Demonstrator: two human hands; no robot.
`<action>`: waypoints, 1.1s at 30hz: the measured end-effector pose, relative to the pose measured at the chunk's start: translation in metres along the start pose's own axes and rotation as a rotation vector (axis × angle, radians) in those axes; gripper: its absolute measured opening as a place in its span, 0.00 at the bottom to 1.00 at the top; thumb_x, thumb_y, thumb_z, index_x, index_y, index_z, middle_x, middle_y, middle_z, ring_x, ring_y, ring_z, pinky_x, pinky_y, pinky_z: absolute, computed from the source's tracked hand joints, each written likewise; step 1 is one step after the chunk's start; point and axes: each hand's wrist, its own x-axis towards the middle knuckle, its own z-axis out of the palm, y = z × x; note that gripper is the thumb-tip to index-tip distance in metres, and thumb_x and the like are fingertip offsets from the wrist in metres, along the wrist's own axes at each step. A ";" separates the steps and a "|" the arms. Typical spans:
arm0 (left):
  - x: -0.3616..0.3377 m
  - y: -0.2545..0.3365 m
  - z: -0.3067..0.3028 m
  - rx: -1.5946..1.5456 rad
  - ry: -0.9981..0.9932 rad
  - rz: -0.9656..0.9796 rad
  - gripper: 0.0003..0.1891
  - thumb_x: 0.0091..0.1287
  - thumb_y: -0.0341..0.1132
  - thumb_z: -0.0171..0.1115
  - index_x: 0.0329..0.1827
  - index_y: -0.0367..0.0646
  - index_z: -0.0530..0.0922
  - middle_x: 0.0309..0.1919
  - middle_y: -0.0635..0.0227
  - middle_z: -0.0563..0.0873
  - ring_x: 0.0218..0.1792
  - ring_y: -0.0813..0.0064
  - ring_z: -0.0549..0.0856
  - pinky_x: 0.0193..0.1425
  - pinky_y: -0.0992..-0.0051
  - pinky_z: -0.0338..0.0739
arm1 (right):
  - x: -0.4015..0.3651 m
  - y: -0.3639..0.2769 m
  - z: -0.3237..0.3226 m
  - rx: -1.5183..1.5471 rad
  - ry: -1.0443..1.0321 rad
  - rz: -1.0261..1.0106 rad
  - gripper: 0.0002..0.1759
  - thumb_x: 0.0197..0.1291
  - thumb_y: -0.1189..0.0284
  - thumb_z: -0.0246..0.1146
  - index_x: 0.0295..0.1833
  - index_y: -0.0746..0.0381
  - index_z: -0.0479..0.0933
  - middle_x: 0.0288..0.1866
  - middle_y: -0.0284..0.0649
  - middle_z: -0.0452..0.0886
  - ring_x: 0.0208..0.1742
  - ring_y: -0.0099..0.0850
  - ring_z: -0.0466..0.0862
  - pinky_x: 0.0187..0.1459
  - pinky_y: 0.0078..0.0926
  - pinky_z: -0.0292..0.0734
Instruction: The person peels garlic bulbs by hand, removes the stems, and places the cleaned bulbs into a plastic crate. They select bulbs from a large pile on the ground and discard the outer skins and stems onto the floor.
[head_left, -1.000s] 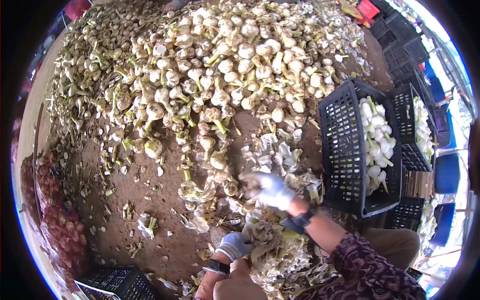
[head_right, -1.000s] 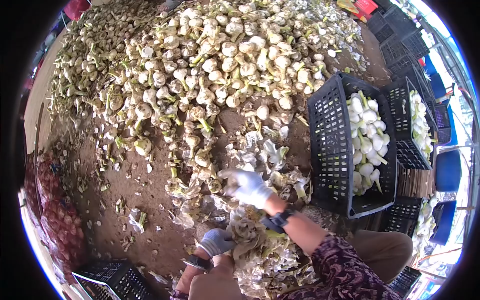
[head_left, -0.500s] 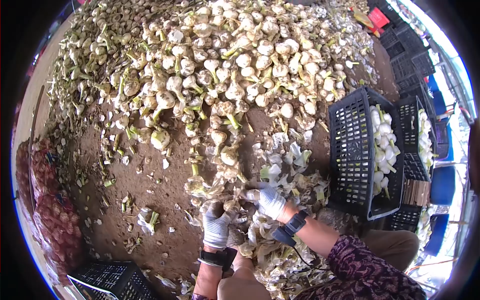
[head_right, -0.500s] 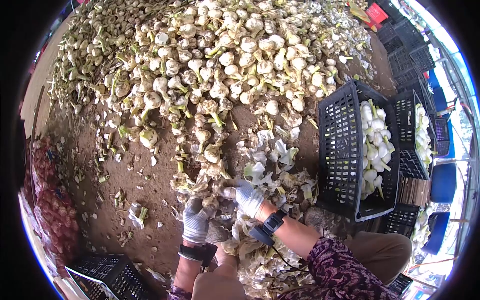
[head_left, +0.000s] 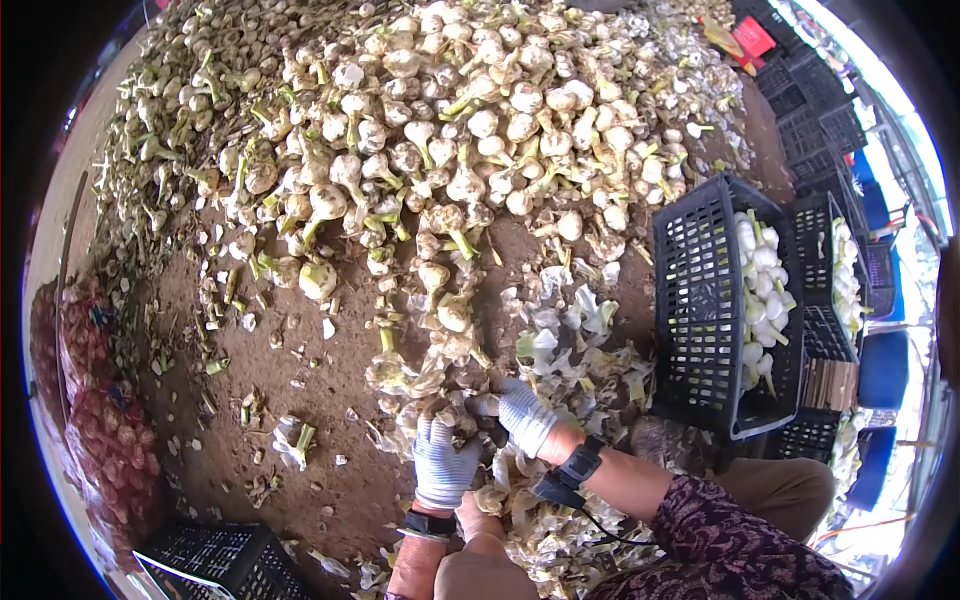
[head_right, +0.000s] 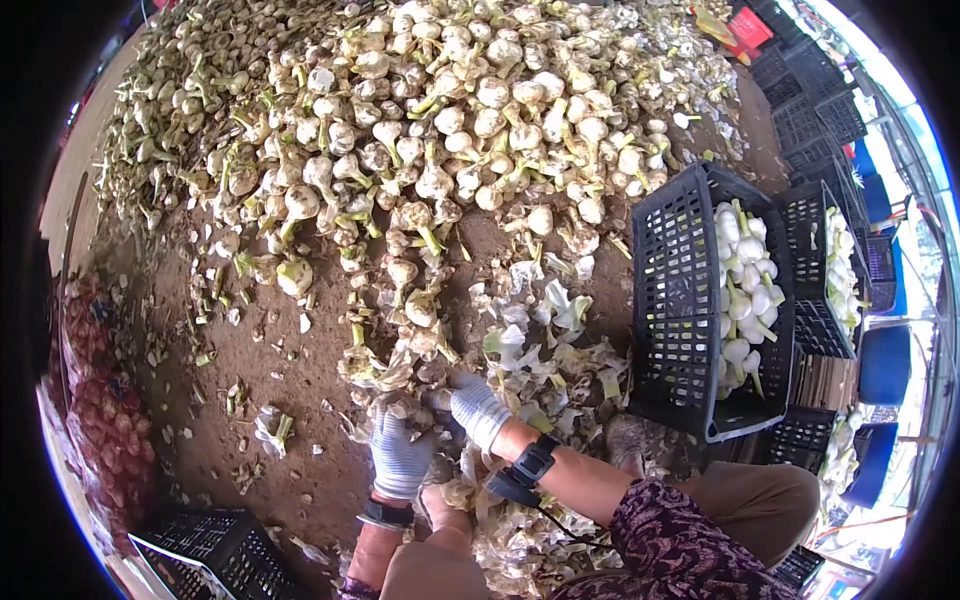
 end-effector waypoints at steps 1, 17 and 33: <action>-0.002 -0.001 0.000 -0.001 0.000 0.000 0.21 0.43 0.19 0.70 0.40 0.42 0.73 0.35 0.67 0.79 0.33 0.73 0.80 0.38 0.75 0.77 | 0.002 0.002 -0.001 -0.001 0.000 0.000 0.15 0.58 0.75 0.64 0.52 0.62 0.77 0.41 0.32 0.81 0.42 0.22 0.79 0.46 0.21 0.74; 0.003 0.003 -0.009 -1.380 0.132 -0.688 0.25 0.50 0.24 0.72 0.52 0.38 0.72 0.44 0.65 0.81 0.44 0.72 0.82 0.50 0.73 0.78 | -0.010 -0.016 -0.009 -0.259 -0.090 -0.073 0.24 0.63 0.65 0.62 0.62 0.63 0.69 0.51 0.35 0.77 0.48 0.21 0.75 0.51 0.22 0.72; -0.002 0.007 -0.008 -1.014 0.125 -0.702 0.18 0.48 0.21 0.69 0.43 0.39 0.75 0.33 0.68 0.81 0.33 0.74 0.81 0.41 0.76 0.78 | 0.006 0.008 0.004 -0.224 -0.077 -0.291 0.22 0.54 0.82 0.61 0.57 0.65 0.73 0.49 0.35 0.80 0.50 0.22 0.77 0.54 0.21 0.72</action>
